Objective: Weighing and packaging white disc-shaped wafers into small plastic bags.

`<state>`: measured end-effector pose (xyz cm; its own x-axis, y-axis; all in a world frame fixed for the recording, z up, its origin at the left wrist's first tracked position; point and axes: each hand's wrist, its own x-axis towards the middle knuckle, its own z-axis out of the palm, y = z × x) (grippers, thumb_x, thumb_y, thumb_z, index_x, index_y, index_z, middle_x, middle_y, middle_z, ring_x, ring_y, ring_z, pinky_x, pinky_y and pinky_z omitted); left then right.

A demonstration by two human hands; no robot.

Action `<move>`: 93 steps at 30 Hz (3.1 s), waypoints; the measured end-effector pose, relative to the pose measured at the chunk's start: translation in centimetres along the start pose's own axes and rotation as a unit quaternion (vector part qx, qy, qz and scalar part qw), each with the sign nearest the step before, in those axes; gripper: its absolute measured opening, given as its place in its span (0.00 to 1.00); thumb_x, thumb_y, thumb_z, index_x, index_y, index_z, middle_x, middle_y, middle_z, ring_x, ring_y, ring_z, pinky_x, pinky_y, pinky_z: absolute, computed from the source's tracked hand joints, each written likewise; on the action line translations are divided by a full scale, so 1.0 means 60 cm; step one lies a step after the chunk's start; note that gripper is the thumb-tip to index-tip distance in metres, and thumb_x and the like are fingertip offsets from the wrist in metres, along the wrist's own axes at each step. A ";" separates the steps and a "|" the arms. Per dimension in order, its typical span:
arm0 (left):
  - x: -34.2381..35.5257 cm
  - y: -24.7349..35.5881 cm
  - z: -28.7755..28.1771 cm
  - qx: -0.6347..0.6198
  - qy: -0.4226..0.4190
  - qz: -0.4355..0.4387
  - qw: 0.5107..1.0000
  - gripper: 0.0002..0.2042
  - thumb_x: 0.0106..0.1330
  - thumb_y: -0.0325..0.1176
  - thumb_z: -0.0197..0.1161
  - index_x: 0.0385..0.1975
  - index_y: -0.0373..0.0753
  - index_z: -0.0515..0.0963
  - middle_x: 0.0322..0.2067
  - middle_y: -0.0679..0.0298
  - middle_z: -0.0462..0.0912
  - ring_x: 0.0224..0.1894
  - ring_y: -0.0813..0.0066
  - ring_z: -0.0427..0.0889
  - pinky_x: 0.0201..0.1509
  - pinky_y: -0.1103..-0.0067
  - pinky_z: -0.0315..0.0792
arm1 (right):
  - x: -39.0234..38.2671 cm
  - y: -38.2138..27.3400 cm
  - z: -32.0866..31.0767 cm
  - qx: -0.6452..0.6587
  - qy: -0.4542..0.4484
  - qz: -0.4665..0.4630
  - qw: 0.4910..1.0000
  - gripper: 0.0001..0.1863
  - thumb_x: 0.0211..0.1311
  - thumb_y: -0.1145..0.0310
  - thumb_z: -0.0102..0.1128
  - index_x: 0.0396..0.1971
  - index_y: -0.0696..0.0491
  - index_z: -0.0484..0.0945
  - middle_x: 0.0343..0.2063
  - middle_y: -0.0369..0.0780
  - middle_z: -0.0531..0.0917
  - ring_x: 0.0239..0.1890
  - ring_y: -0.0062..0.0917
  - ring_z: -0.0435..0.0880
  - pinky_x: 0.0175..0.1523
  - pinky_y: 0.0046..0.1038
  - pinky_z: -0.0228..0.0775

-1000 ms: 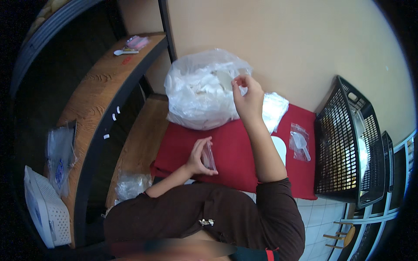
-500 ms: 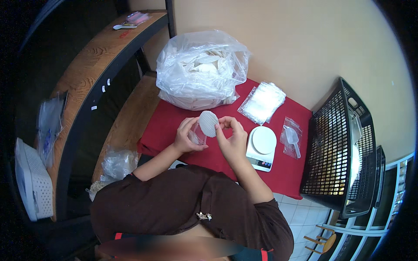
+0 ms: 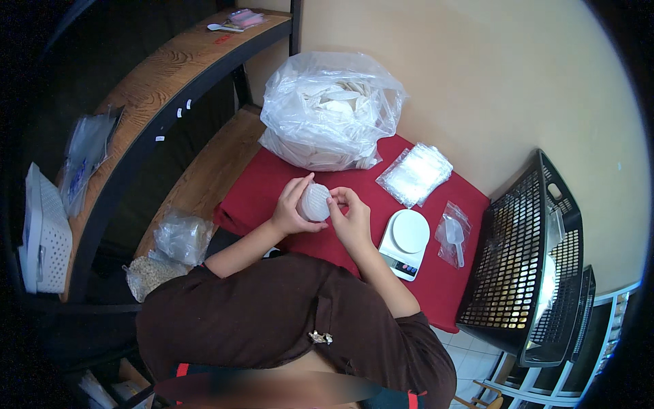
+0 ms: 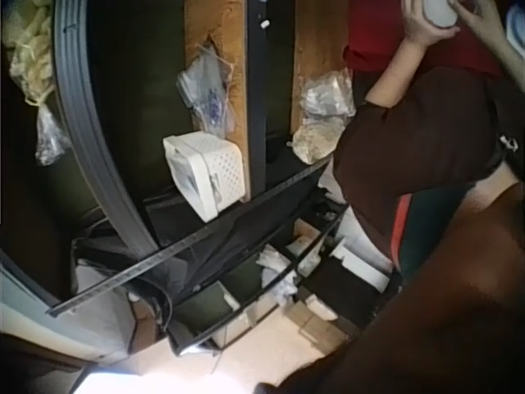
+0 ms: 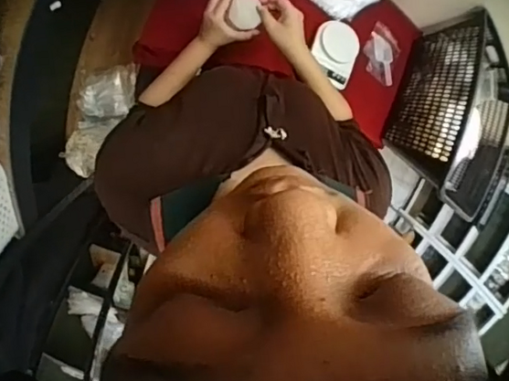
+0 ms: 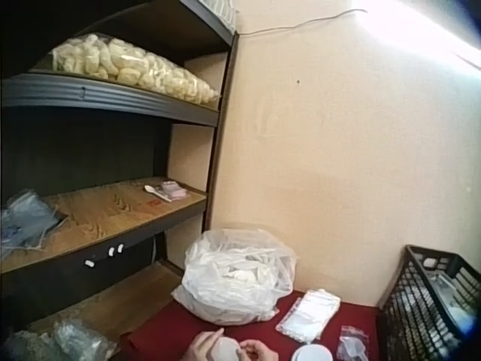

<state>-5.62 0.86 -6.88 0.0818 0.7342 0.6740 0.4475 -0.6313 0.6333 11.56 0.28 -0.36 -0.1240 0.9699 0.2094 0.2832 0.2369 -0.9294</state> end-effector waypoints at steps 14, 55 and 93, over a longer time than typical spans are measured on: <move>-0.010 0.024 0.005 0.022 0.026 0.040 0.999 0.48 0.35 0.40 0.78 0.62 0.29 0.65 0.43 0.53 0.75 0.45 0.56 0.77 0.52 0.65 0.72 | -0.046 0.008 0.013 -0.273 -0.086 -0.103 0.953 0.13 0.65 0.56 0.58 0.43 0.42 0.85 0.56 0.43 0.68 0.53 0.45 0.62 0.53 0.47 0.57; -0.060 -0.067 0.083 0.153 -0.224 0.020 0.962 0.47 0.50 0.49 0.71 0.68 0.37 0.54 0.65 0.49 0.58 0.67 0.50 0.58 0.67 0.54 0.52 | -0.202 0.295 -0.309 -0.143 0.532 0.120 0.826 0.24 0.70 0.64 0.53 0.60 0.61 0.64 0.45 0.46 0.78 0.45 0.29 0.77 0.51 0.30 0.71; -0.042 -0.066 0.076 0.050 -0.266 -0.090 0.958 0.26 0.61 0.51 0.63 0.56 0.44 0.73 0.54 0.63 0.73 0.58 0.65 0.71 0.66 0.59 0.55 | -0.139 0.201 -0.186 -0.115 0.388 -0.144 0.903 0.21 0.60 0.80 0.60 0.54 0.59 0.70 0.33 0.36 0.78 0.34 0.19 0.76 0.43 0.22 0.69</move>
<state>-3.54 2.62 -12.83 0.4256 0.8693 0.2513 0.5783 -0.4749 0.6634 26.60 -4.31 -9.93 0.4549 0.5922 0.6651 0.5466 0.4040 -0.7335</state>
